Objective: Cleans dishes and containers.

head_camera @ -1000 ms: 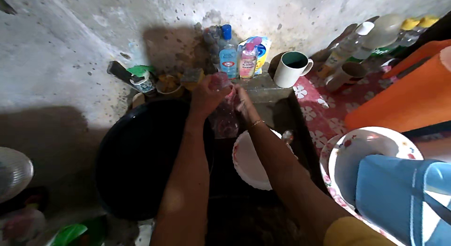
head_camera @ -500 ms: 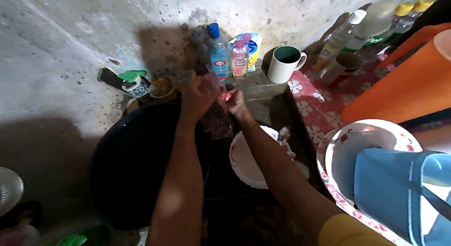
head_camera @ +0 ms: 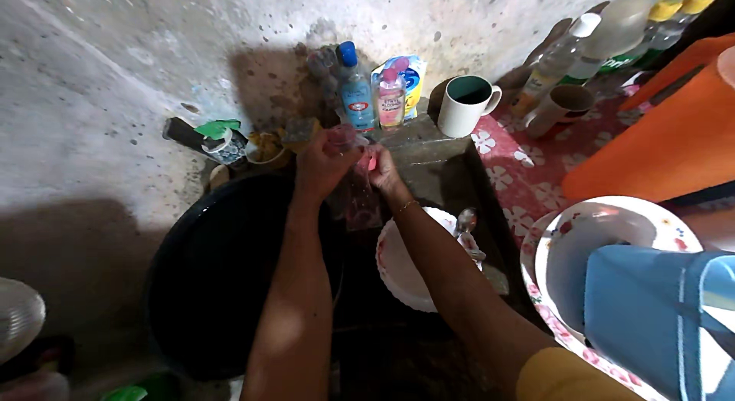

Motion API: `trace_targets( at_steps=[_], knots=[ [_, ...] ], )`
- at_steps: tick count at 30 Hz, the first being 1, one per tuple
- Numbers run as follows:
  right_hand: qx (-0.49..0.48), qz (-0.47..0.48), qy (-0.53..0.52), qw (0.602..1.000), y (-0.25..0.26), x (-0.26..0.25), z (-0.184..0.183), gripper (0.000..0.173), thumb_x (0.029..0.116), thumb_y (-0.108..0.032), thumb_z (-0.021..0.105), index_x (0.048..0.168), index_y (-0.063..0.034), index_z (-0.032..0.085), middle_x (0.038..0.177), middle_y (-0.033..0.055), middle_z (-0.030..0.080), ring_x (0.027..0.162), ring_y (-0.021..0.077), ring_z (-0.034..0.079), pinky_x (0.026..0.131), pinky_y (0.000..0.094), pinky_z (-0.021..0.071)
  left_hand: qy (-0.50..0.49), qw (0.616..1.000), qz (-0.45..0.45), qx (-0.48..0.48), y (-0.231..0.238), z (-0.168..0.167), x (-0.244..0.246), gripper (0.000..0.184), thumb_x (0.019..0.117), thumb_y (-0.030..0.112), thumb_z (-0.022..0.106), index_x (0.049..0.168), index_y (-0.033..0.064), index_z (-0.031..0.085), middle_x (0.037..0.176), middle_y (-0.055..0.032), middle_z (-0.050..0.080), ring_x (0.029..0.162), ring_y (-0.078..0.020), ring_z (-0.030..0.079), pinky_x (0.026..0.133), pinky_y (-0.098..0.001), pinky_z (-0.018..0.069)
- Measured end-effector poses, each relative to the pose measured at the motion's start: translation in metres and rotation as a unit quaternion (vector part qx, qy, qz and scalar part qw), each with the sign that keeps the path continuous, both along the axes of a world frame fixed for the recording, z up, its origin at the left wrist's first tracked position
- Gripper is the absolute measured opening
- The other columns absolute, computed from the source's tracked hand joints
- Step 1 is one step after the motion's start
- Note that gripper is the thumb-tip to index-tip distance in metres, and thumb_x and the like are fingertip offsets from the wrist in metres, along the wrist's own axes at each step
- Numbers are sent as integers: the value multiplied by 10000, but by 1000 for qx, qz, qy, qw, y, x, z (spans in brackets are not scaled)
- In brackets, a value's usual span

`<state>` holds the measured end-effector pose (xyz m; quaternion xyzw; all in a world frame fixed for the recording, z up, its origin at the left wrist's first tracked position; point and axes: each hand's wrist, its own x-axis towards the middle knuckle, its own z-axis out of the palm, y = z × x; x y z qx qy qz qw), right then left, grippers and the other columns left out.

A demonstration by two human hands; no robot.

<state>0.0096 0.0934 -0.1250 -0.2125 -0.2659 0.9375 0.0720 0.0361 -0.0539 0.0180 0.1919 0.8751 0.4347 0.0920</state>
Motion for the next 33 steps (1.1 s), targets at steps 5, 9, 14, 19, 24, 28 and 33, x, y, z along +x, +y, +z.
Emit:
trace_targets(
  at_steps=[5, 9, 14, 19, 24, 28, 33],
  knots=[
    [12, -16, -9, 1000, -4, -4, -6, 159, 1034, -204, 417, 979, -120, 540, 747, 19, 576, 600, 112, 562, 535, 274, 504, 4, 1000, 0, 6, 0, 0, 1, 529, 923, 306, 767, 1328, 15, 591, 1208, -212, 652, 1050, -307, 673, 920, -505, 560],
    [16, -25, -8, 1000, -8, -10, -7, 172, 1066, -207, 413, 1010, -127, 555, 727, 2, 569, 561, 90, 541, 499, 246, 480, -3, 1000, 5, 10, 2, 1, 1, 533, 917, 269, 773, 1350, 22, 585, 1213, -214, 650, 1051, -308, 668, 916, -497, 557],
    [-26, -17, 5, 1000, -11, -16, -3, 177, 1076, -224, 418, 1052, -134, 568, 771, -1, 583, 609, 84, 555, 538, 238, 489, 13, 1000, -2, 0, 1, 3, 3, 539, 924, 286, 765, 1347, 3, 587, 1211, -224, 654, 1087, -319, 656, 960, -514, 528],
    [-12, -26, 12, 1000, -13, -16, 3, 149, 1013, -124, 413, 934, -128, 539, 712, -4, 548, 581, 85, 533, 530, 243, 477, 13, 1000, -6, 10, 1, 2, 2, 511, 924, 280, 765, 1326, 12, 600, 1197, -213, 663, 1075, -295, 666, 950, -494, 540],
    [51, -43, -1, 998, -14, -15, 11, 129, 1035, -109, 439, 1046, -111, 568, 814, 10, 590, 668, 94, 577, 588, 262, 511, 24, 1000, -13, -3, 1, 4, 4, 523, 933, 275, 752, 1328, -25, 588, 1188, -243, 652, 1083, -335, 653, 965, -523, 521],
    [105, -21, -30, 994, -12, -12, 15, 176, 1065, -138, 448, 1194, -93, 560, 844, 17, 583, 663, 89, 559, 570, 253, 491, 21, 1000, -14, -2, 1, 2, 2, 540, 932, 285, 758, 1337, -25, 579, 1199, -240, 654, 1087, -334, 657, 968, -520, 524],
    [118, -6, 18, 993, -10, -13, 5, 233, 1029, -14, 484, 1242, -73, 554, 905, 29, 614, 701, 83, 575, 617, 249, 516, 20, 1000, -10, -1, 1, 3, 3, 523, 942, 286, 743, 1340, -13, 584, 1203, -236, 660, 1103, -334, 657, 974, -524, 516]
  ],
)
